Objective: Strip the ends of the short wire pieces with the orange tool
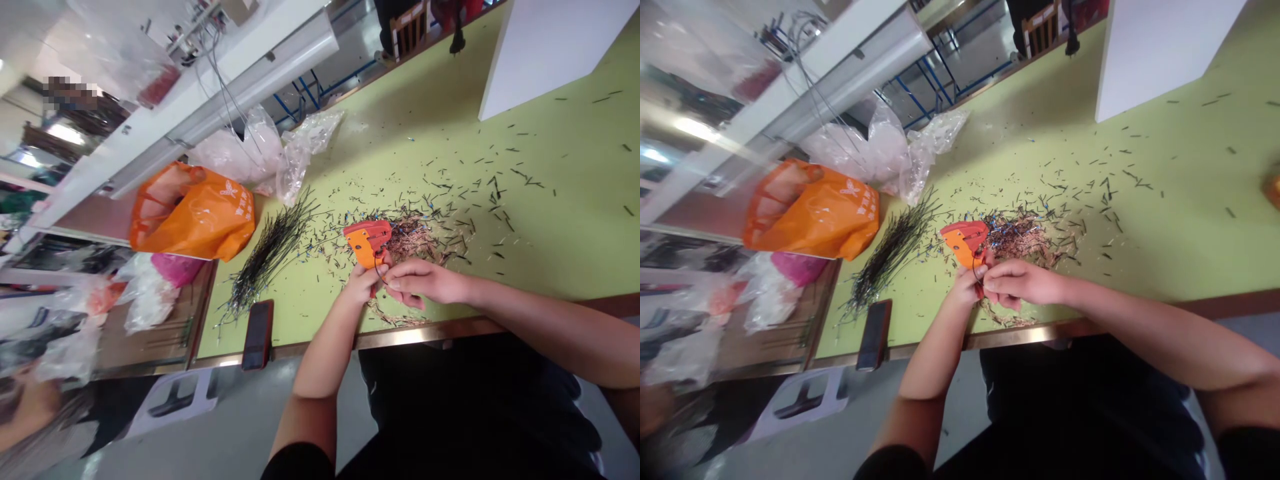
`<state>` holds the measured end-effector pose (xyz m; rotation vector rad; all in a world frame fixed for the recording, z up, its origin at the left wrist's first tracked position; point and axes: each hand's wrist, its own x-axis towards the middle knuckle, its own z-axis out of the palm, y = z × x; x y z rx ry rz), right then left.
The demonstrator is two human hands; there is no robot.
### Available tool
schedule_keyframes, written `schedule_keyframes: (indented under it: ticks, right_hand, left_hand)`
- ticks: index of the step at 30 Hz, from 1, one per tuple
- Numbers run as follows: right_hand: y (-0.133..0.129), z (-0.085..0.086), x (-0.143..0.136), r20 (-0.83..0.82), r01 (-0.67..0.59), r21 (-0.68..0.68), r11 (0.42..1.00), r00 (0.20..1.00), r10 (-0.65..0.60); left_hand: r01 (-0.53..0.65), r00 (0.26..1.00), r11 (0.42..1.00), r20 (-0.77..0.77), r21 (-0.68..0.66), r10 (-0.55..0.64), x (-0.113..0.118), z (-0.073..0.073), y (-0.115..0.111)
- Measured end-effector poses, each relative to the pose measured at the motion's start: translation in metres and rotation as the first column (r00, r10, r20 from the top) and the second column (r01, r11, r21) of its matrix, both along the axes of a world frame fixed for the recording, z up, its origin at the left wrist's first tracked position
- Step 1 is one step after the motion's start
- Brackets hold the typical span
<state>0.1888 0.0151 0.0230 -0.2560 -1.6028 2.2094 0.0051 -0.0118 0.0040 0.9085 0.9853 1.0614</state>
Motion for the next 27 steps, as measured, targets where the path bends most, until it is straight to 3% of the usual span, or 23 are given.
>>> schedule_keyframes:
  ticks: [7, 14, 17, 22, 27]
  right_hand:
    - [-0.003, -0.003, -0.004, -0.022, -0.021, -0.035, 0.999, 1.000, 0.020]
    - [-0.005, -0.005, -0.006, -0.018, -0.010, -0.031, 0.999, 1.000, 0.010]
    - [-0.001, -0.002, -0.002, -0.041, -0.022, -0.023, 0.999, 0.999, 0.021]
    - [0.015, 0.013, 0.018, -0.243, -0.006, -0.031, 0.999, 0.970, -0.002]
    - [0.025, 0.021, 0.028, -0.355, -0.095, -0.232, 0.968, 0.935, 0.007]
  left_hand:
    - [-0.108, 0.994, 0.992, 0.004, -0.073, 0.108, 0.004, -0.008, 0.000]
    - [-0.128, 0.992, 0.987, 0.011, -0.101, 0.129, 0.008, -0.011, -0.001]
    - [-0.023, 0.997, 0.995, 0.065, -0.093, 0.029, 0.007, -0.008, 0.000]
    - [0.317, 0.929, 0.947, 0.217, -0.050, -0.300, -0.001, 0.001, 0.005]
    - [0.380, 0.893, 0.925, 0.267, -0.021, -0.361, -0.006, 0.007, 0.008]
